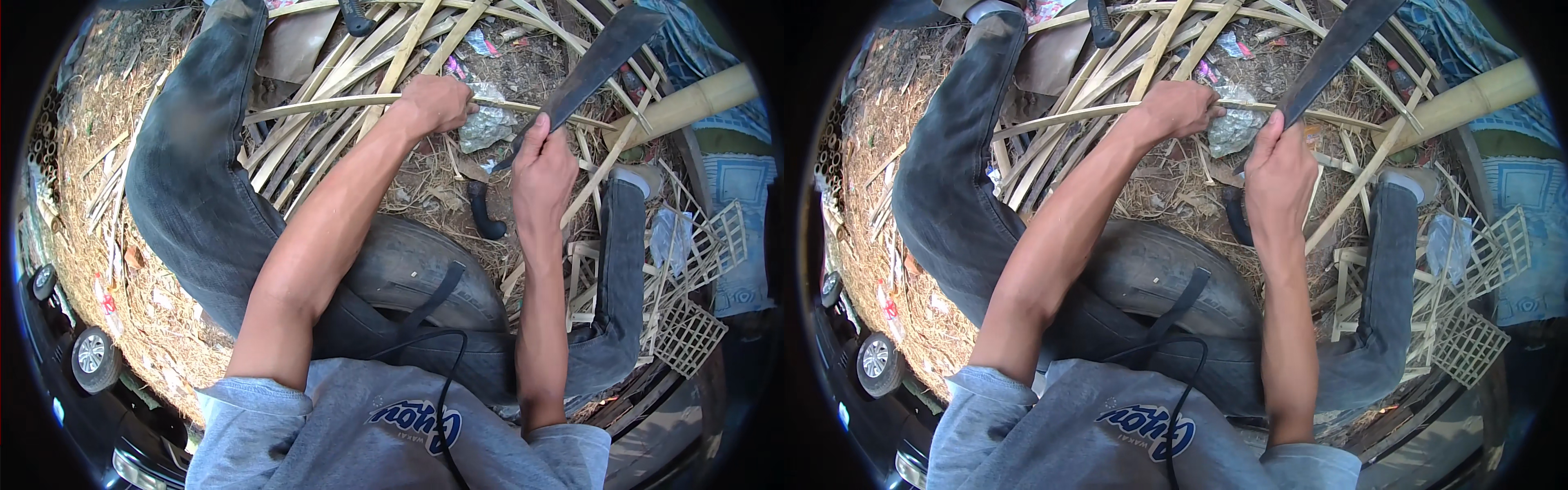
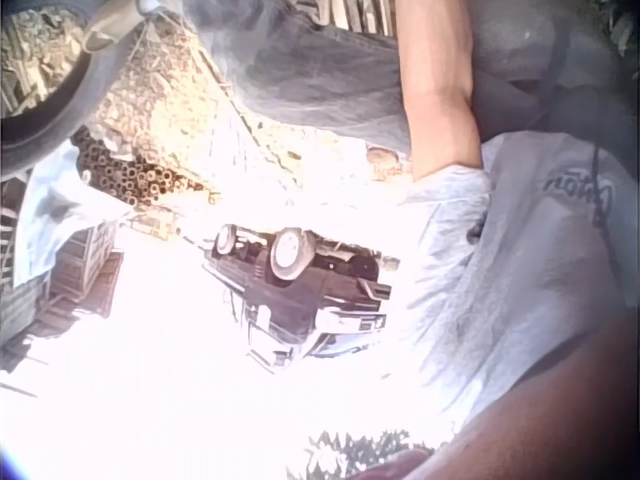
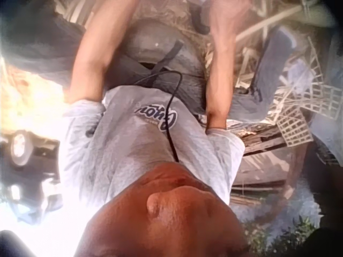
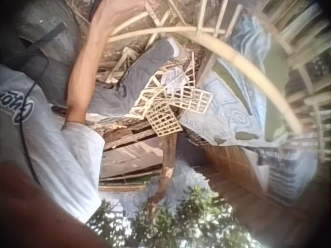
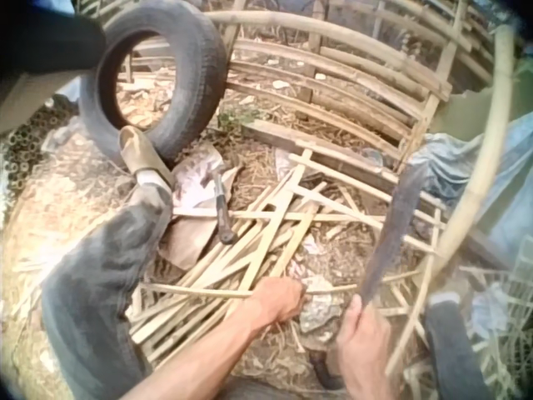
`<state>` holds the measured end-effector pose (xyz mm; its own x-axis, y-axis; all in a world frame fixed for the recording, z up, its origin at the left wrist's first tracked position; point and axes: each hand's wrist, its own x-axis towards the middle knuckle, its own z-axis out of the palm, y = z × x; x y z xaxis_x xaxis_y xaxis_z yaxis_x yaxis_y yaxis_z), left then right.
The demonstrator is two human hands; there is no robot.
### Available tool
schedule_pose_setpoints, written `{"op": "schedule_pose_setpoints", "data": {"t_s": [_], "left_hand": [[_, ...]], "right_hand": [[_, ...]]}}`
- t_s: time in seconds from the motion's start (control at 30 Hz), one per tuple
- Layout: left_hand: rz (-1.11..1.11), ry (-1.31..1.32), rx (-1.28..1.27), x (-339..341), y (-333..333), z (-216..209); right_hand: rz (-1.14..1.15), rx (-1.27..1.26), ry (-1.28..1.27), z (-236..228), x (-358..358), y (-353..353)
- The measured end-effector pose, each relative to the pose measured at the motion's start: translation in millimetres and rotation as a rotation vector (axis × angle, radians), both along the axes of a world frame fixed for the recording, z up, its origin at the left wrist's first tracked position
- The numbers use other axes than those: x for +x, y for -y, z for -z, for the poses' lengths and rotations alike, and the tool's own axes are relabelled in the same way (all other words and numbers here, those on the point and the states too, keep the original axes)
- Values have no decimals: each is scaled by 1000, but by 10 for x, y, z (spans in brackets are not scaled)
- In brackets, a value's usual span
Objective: The person trims thin bamboo strips using a large knife and then secures them onto a wooden frame by driving nails with a hammer.
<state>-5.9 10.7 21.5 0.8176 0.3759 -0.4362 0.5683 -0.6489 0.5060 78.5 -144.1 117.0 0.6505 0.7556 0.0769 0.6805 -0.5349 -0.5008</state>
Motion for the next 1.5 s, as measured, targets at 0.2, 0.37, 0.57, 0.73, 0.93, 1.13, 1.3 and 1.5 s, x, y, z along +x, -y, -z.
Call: {"op": "schedule_pose_setpoints", "data": {"t_s": [0.2, 0.37, 0.57, 0.73, 0.93, 1.13, 1.3, 1.5], "left_hand": [[15, 15, 39, 23, 33, -11], [4, 10, 18, -64, -9, 19], [33, -4, 9, 91, 69, -78], [-4, -34, 17, -65, -28, 4], [1, -43, 8, 48, 32, -25], [9, -39, 22, -6, -5, 11], [14, -13, 43, -13, -28, 17], [12, -26, 17, 32, -20, -15]], "right_hand": [[-80, -314, -111, 97, 102, 173], [86, -5, -37, -419, 76, -80], [-53, -180, 10, 587, 64, 394], [-39, -155, -92, -142, 49, 58], [10, -34, 26, 338, -20, 162], [-114, -252, -103, 402, 91, 273], [-9, -71, -48, 177, 52, 128], [-136, -250, -84, 664, 15, 255]]}}
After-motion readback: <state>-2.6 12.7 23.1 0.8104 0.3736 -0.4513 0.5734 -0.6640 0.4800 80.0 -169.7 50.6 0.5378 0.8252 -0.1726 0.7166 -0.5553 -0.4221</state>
